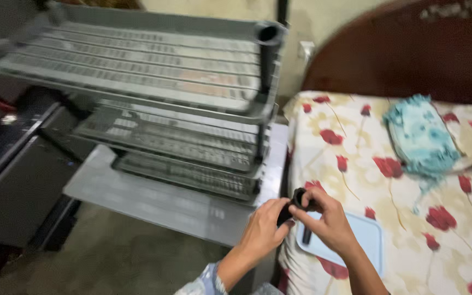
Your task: The person assembles a three-tier plastic shelf by inserting black cylindrical legs into the corners of each shelf and stacking the shelves together. They handle the shelf trays and legs, aligning and securing each component.
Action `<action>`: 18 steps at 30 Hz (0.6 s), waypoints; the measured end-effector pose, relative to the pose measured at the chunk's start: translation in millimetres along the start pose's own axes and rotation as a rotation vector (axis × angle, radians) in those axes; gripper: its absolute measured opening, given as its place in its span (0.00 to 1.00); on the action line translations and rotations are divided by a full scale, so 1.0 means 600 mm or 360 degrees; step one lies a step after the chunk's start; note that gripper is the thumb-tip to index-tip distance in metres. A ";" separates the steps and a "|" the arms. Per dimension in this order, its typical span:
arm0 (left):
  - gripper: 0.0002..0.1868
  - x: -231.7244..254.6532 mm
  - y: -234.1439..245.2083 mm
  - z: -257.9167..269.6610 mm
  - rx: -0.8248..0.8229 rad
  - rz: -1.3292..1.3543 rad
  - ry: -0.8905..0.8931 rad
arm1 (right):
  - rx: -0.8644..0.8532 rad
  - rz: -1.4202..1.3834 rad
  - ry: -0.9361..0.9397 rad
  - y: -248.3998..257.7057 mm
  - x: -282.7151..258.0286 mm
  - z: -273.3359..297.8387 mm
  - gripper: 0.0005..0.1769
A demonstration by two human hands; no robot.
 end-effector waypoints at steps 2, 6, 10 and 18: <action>0.24 0.015 0.066 0.021 0.0054 0.0055 -0.0016 | -0.0052 0.0007 0.0095 -0.044 -0.065 0.003 0.14; 0.23 0.042 0.186 0.072 0.0171 0.0083 -0.0033 | -0.0090 0.0060 0.0248 -0.128 -0.172 0.020 0.11; 0.25 0.057 0.282 0.115 0.0302 -0.0064 -0.0151 | -0.0100 0.0276 0.0432 -0.205 -0.244 0.028 0.13; 0.23 0.060 0.432 0.157 0.0411 -0.0082 -0.0203 | -0.0196 0.0204 0.0550 -0.331 -0.311 -0.016 0.38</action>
Point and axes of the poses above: each hand's wrist, its own z-axis away from the middle knuckle, its own y-axis out of the back of the hand, x = y × z, the point moved 4 cm from there along -z, towards the middle knuckle, and after that the axes turned 1 degree about -y, right-handed, at the moved point
